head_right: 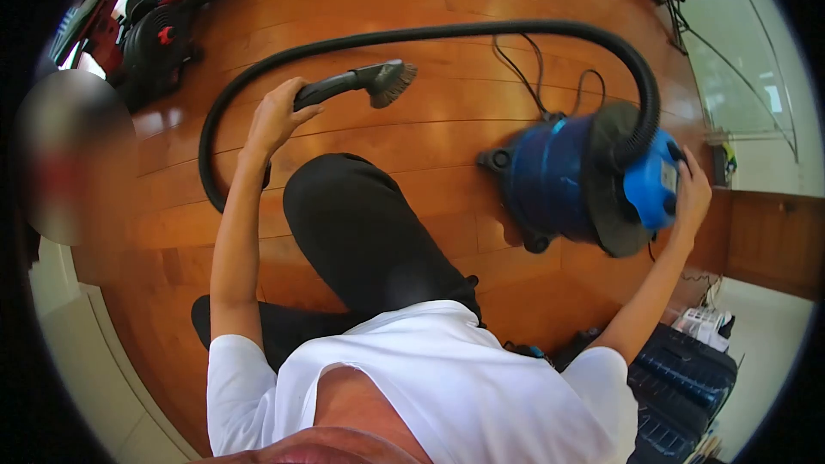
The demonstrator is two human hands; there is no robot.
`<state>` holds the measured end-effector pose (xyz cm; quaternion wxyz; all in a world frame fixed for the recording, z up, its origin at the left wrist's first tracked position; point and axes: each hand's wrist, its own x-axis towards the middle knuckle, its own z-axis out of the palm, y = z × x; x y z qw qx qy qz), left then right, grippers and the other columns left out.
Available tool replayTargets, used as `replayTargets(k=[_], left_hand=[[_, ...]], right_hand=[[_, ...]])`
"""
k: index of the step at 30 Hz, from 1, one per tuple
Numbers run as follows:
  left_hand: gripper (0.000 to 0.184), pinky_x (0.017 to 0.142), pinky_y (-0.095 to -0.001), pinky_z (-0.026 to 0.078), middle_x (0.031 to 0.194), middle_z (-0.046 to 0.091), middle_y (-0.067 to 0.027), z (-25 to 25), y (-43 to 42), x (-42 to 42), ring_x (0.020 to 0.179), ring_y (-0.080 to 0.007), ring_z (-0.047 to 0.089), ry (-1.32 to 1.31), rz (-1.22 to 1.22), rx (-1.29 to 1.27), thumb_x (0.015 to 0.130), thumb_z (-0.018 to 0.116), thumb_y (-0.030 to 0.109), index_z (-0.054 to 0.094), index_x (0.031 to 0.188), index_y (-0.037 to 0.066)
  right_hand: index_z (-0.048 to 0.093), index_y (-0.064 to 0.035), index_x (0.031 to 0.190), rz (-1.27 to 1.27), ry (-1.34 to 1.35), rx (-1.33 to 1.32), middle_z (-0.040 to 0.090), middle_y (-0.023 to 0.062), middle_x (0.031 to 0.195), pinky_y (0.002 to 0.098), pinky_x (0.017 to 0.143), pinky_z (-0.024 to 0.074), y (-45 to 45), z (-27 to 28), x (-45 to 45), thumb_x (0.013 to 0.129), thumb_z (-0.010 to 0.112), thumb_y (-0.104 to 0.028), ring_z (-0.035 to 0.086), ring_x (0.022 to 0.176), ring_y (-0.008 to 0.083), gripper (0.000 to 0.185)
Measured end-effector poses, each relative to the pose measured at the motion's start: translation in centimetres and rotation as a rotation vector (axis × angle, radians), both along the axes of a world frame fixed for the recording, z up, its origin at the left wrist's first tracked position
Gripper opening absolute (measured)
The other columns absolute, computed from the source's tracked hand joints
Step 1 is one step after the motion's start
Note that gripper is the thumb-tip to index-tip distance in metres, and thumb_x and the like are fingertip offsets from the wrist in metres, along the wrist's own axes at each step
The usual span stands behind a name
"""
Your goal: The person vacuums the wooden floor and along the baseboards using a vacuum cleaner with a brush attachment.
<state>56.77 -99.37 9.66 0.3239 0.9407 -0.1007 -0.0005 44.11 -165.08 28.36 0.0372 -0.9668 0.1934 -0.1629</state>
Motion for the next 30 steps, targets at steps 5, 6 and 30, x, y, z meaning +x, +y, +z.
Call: replayTargets(k=[5,6,30], left_hand=[[0.035,0.075,-0.0451,0.050,0.098,0.064,-0.0097,-0.1,-0.7,1.1,0.092,-0.0335,0.063,-0.090,-0.086,0.049,0.077,0.078,0.026,0.060,0.102,0.008],[0.036,0.074,-0.0452,0.050,0.098,0.064,-0.0092,-0.1,-0.5,1.5,0.092,-0.0337,0.064,-0.123,-0.109,0.058,0.077,0.078,0.026,0.061,0.103,0.009],[0.011,0.122,-0.0484,0.026,0.141,0.051,0.0046,-6.4,16.7,-9.4,0.147,-0.0279,0.025,-0.213,-0.494,0.493,0.076,0.065,0.014,0.072,0.081,0.022]], right_hand=[[0.065,-0.0179,0.128,-0.333,0.081,-0.123,0.069,0.0185,0.113,0.0402,0.086,0.0488,-2.7,-0.2,-5.2,0.096,0.056,-0.026,0.067,0.099,0.0326,0.034],[0.065,-0.0174,0.128,-0.350,0.076,-0.155,0.069,0.0189,0.113,0.0413,0.086,0.0488,-3.1,-0.4,-6.1,0.096,0.056,-0.024,0.067,0.099,0.0341,0.034],[0.033,-0.0189,0.153,1.734,0.071,0.135,0.036,0.0167,0.154,0.0510,0.116,0.0263,59.6,-13.4,18.8,0.076,0.075,-0.007,0.034,0.142,0.0361,0.089]])
